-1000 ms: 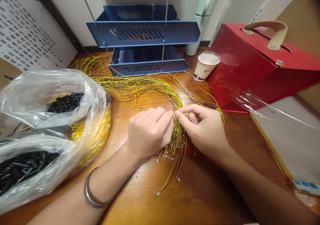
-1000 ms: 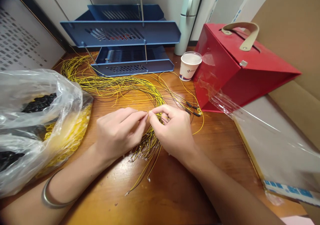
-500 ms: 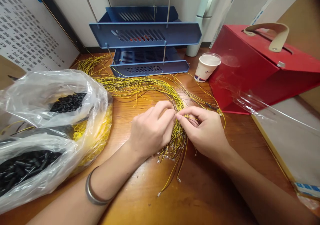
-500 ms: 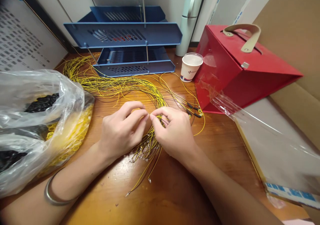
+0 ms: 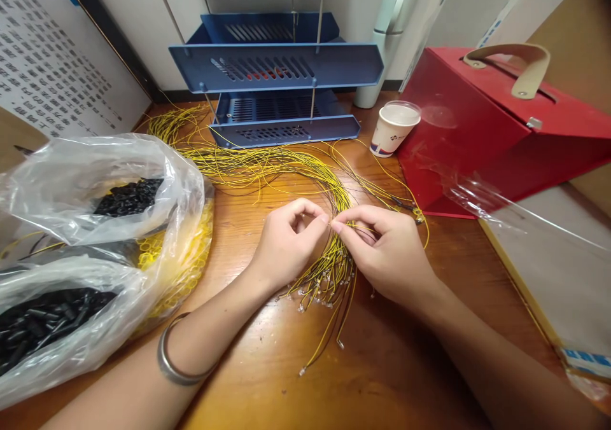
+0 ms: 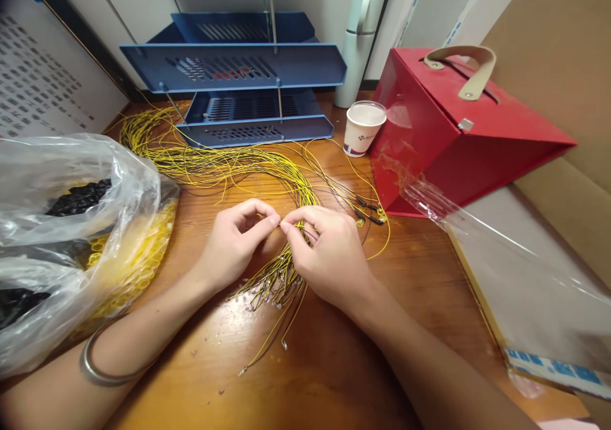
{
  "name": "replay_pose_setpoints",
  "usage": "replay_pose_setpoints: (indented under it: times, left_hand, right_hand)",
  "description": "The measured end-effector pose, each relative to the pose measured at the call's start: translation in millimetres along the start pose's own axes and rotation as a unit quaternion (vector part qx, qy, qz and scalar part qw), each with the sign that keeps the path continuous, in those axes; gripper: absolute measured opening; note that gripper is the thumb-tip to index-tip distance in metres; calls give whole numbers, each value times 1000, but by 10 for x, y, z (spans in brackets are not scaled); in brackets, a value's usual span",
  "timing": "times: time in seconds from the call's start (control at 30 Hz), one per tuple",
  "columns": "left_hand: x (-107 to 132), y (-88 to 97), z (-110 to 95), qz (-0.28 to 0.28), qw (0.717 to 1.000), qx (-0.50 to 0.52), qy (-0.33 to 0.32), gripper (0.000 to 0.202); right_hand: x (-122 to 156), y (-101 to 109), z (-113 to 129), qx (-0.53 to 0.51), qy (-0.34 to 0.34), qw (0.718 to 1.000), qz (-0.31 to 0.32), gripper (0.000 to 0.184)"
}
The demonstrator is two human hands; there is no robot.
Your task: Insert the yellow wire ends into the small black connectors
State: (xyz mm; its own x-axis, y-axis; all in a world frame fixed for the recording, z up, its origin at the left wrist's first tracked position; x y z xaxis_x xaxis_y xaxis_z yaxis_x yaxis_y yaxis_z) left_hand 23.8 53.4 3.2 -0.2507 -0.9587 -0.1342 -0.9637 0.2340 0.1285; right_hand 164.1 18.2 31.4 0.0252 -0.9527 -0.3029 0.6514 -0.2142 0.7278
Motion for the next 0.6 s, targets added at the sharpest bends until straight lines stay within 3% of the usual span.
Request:
replay_pose_setpoints:
  times: [0.2, 0.43, 0.6]
  left_hand:
    - [-12, -9, 0, -2, 1000, 21, -5, 16]
    - [56, 30, -67, -52, 990, -76, -112, 11]
    - [98, 21, -119, -42, 987, -88, -129, 15]
  right_hand:
    - [-1, 5, 6, -15, -9, 1000, -1, 13]
    - [-10, 16, -39, -43, -39, 998, -23, 13]
    - [-8, 25, -47, -59, -65, 996, -23, 12]
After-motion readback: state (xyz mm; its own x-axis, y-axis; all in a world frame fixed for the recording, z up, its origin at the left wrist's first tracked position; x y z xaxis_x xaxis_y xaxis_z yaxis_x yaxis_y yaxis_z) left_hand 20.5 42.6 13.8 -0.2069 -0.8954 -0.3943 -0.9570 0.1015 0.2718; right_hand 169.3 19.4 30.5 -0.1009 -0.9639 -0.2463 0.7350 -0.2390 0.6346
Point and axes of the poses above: each hand's wrist, its own x-axis away from the middle knuckle, its own y-axis out of the back of the hand, z = x × y, the point moved 5 cm from there along -x, towards the middle knuckle, and after that the axes turned 7 degrees about x, right-handed, at the moved point
